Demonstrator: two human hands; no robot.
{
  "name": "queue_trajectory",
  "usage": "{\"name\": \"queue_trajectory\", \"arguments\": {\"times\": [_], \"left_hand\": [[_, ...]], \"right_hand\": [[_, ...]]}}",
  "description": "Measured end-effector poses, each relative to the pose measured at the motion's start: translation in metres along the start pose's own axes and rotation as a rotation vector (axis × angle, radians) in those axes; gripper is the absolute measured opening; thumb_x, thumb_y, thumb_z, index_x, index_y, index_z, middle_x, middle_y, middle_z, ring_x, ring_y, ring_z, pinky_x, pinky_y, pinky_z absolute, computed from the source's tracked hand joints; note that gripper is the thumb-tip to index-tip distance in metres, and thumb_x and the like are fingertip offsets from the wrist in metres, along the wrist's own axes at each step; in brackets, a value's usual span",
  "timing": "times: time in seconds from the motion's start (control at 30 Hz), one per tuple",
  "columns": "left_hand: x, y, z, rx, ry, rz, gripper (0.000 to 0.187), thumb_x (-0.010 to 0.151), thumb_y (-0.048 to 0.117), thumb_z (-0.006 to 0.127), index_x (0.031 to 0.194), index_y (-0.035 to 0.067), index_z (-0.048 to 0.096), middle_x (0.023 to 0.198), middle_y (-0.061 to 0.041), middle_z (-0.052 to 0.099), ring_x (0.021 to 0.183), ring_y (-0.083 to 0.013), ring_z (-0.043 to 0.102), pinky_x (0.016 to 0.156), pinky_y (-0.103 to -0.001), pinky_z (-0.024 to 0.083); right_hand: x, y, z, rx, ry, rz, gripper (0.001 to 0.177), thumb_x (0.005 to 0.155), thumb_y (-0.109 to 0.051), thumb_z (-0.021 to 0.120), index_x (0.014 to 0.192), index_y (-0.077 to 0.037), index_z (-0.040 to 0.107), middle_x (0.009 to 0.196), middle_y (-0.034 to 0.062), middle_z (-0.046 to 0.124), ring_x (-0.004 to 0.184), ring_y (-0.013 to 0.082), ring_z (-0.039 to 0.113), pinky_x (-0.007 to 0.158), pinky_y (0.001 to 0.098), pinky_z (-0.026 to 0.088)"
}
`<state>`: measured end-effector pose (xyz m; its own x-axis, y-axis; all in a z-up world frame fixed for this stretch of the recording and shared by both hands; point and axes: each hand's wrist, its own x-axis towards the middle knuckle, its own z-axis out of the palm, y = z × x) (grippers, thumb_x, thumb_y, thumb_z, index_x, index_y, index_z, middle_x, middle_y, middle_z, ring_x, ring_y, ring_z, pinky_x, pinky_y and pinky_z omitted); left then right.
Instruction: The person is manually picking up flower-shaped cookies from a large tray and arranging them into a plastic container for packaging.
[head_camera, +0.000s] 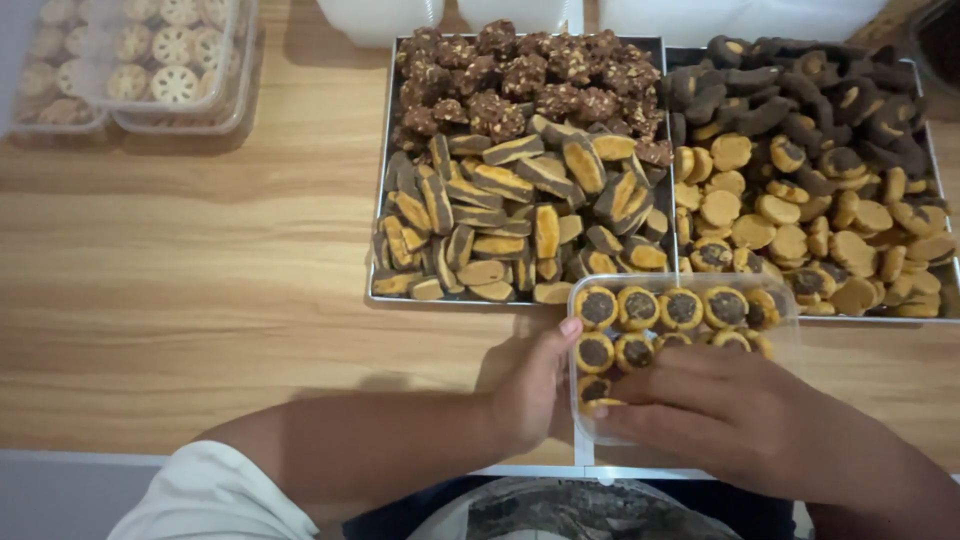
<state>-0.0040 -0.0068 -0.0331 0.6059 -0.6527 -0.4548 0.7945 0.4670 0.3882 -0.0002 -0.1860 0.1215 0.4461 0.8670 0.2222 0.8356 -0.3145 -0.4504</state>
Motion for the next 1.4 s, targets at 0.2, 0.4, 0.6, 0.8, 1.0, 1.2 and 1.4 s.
{"name": "queue_trajectory", "arguments": {"times": [0.2,0.4,0.6,0.8,1.0,1.2,1.4], "left_hand": [[0.001,-0.003,-0.006,-0.013,-0.05,0.03,0.06,0.103,0.048,0.041,0.139,0.005,0.06,0.124,-0.014,0.069,0.111,-0.0247,0.064,0.094,-0.037,0.052],[0.0,-0.001,-0.005,-0.063,-0.269,0.077,0.066,0.106,0.048,0.034,0.151,0.002,0.049,0.138,-0.015,0.061,0.124,-0.0257,0.058,0.103,-0.04,0.047],[0.0,0.0,-0.003,-0.074,-0.148,0.012,0.067,0.102,0.05,0.039,0.148,0.003,0.052,0.139,-0.017,0.062,0.123,-0.0273,0.059,0.101,-0.04,0.05],[-0.005,0.009,0.005,0.13,-0.03,-0.01,0.065,0.101,0.054,0.031,0.138,0.008,0.059,0.13,-0.019,0.066,0.123,-0.0324,0.061,0.1,-0.044,0.052],[0.0,0.004,0.003,0.013,0.032,-0.032,0.069,0.095,0.053,0.04,0.147,0.01,0.053,0.139,-0.021,0.063,0.128,-0.0352,0.06,0.105,-0.048,0.053],[-0.004,0.004,0.004,-0.022,-0.103,0.027,0.071,0.097,0.052,0.039,0.153,0.008,0.046,0.144,-0.024,0.058,0.13,-0.042,0.057,0.1,-0.059,0.053],[0.008,-0.005,-0.006,-0.15,0.01,-0.085,0.076,0.092,0.056,0.043,0.154,0.012,0.048,0.148,-0.023,0.058,0.131,-0.0428,0.057,0.103,-0.062,0.049]], "right_hand": [[0.004,0.0,0.007,-0.032,-0.002,-0.013,0.026,0.103,-0.014,0.052,0.124,-0.005,0.064,0.113,0.0127,0.068,0.077,0.0273,0.061,0.058,0.0385,0.046],[0.003,0.002,0.012,-0.15,-0.001,0.017,0.031,0.099,-0.016,0.065,0.128,-0.008,0.06,0.115,0.0099,0.065,0.075,0.0248,0.058,0.059,0.0391,0.045],[-0.006,0.009,0.018,-0.258,0.034,-0.044,0.036,0.097,-0.024,0.07,0.127,-0.006,0.065,0.113,0.0095,0.07,0.082,0.0245,0.065,0.066,0.0373,0.051],[-0.004,-0.014,-0.011,-0.292,0.097,0.149,0.032,0.09,-0.024,0.073,0.118,-0.011,0.068,0.108,0.0078,0.072,0.082,0.0206,0.068,0.065,0.0345,0.053],[-0.131,0.115,-0.004,-0.337,0.546,0.392,0.017,0.115,-0.003,0.059,0.13,0.004,0.062,0.125,0.0212,0.063,0.084,0.0205,0.056,0.075,0.0354,0.045],[-0.117,0.151,-0.021,-0.714,0.581,0.639,0.008,0.13,0.005,0.086,0.138,0.006,0.086,0.112,0.0178,0.07,0.079,0.0231,0.055,0.076,0.0367,0.049],[-0.101,0.155,-0.017,-1.042,0.463,0.692,0.023,0.11,-0.032,0.102,0.121,-0.017,0.088,0.111,0.0034,0.074,0.092,0.019,0.07,0.067,0.0317,0.05]]}}
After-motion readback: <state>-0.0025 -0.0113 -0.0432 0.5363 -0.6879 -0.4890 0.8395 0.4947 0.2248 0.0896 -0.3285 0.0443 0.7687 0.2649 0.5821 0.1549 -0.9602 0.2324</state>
